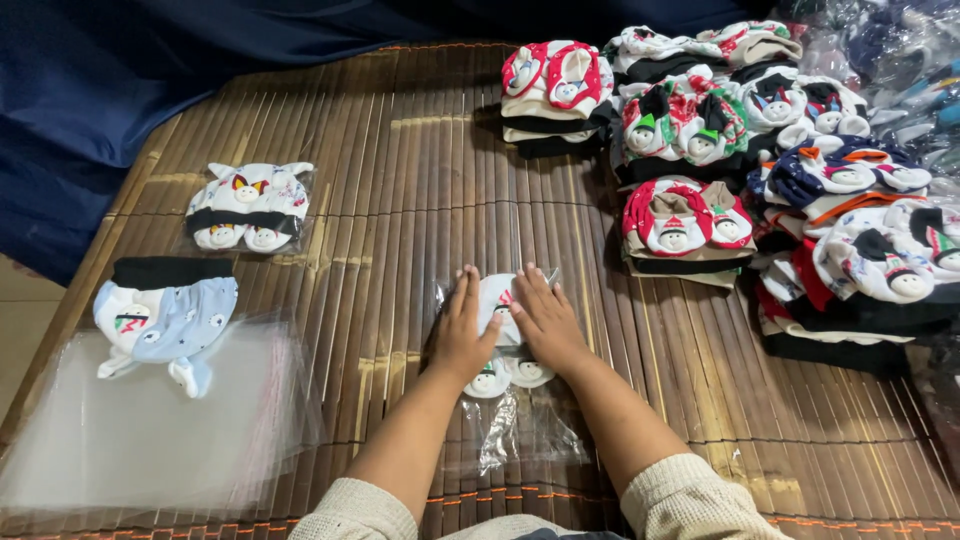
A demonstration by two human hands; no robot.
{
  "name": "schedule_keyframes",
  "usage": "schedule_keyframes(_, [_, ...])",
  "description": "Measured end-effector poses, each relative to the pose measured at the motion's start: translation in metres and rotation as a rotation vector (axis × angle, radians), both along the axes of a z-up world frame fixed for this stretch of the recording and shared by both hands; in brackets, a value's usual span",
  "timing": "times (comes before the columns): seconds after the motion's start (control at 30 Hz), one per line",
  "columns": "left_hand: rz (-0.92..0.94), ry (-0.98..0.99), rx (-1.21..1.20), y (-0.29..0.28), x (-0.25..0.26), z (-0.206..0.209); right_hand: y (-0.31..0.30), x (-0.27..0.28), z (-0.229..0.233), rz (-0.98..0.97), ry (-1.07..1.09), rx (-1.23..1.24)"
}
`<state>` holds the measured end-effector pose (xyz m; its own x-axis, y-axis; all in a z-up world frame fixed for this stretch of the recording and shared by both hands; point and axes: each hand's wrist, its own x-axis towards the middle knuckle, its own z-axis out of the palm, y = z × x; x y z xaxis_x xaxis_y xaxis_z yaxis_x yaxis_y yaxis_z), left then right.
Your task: Folding small fabric items and placing them into individual plastic bags
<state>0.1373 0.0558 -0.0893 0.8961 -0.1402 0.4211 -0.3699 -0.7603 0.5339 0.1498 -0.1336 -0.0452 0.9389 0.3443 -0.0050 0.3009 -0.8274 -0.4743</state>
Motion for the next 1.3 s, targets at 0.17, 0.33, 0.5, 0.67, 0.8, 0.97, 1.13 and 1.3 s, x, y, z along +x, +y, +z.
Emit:
schedule_keyframes(0.17, [0.089, -0.164, -0.269, 0.010, 0.000, -0.003, -0.010, 0.006, -0.005, 0.034, 0.056, 0.332])
schedule_keyframes(0.33, [0.050, -0.219, -0.509, 0.018, -0.008, 0.015, -0.021, 0.005, -0.007, 0.036, 0.086, 0.629])
schedule_keyframes(0.5, [0.040, -0.232, -0.631, 0.020, -0.013, 0.021, -0.026, -0.006, 0.003, 0.012, 0.054, 0.883])
schedule_keyframes(0.67, [0.123, -0.179, -0.649, 0.027, -0.024, 0.046, -0.034, -0.005, 0.002, -0.207, -0.096, 1.155])
schedule_keyframes(0.8, [0.353, 0.004, -0.509, 0.049, -0.047, 0.036, -0.074, -0.012, -0.004, -0.337, -0.091, 0.846])
schedule_keyframes(0.97, [0.480, 0.414, 0.001, 0.066, -0.094, 0.044, -0.104, -0.048, -0.005, -0.435, 0.285, 0.640])
schedule_keyframes(1.13, [0.413, 0.721, -0.038, 0.070, -0.119, 0.040, -0.096, -0.080, 0.005, -0.493, 0.564, 0.688])
schedule_keyframes(1.3, [0.395, 0.582, -0.117, 0.069, -0.122, 0.029, -0.090, -0.086, 0.010, -0.500, 0.530, 0.590])
